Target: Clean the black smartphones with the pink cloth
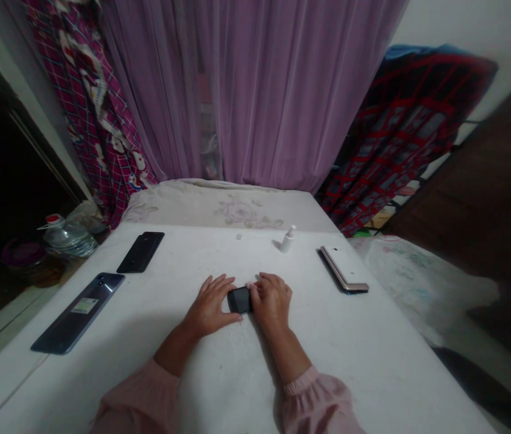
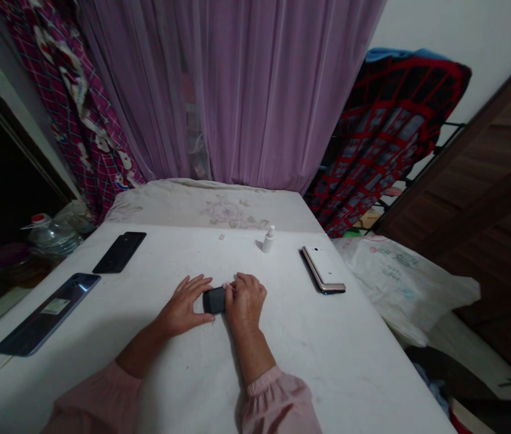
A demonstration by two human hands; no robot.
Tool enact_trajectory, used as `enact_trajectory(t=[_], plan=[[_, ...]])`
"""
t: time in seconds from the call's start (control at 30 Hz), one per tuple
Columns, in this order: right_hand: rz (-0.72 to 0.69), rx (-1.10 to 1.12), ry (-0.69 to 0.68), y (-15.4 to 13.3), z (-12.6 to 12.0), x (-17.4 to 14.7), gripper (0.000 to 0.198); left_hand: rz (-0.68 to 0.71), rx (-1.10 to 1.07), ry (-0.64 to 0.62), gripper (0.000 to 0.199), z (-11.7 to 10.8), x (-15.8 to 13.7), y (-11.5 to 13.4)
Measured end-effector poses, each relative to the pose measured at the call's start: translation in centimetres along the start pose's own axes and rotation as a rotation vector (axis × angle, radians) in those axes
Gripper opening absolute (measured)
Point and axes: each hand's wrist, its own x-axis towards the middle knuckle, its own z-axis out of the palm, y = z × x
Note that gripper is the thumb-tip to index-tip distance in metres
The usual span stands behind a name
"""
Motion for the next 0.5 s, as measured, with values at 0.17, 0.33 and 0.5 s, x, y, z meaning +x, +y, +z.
enact_trajectory(t=[0.17, 0.33, 0.5], plan=[[-0.029, 0.027, -0.024, -0.6, 0.0, -0.4, 0.011, -0.002, 0.005, -0.011, 0.064, -0.2, 0.0, 0.2], [0.073, -0.038, 0.029, 1.8, -0.9, 0.6, 0.013, -0.005, 0.008, -0.016, 0.064, -0.2, 0.1, 0.2], [0.090, -0.020, 0.059, 2.2, -1.1, 0.4, 0.013, -0.004, 0.002, -0.008, 0.065, -0.1, 0.1, 0.3]])
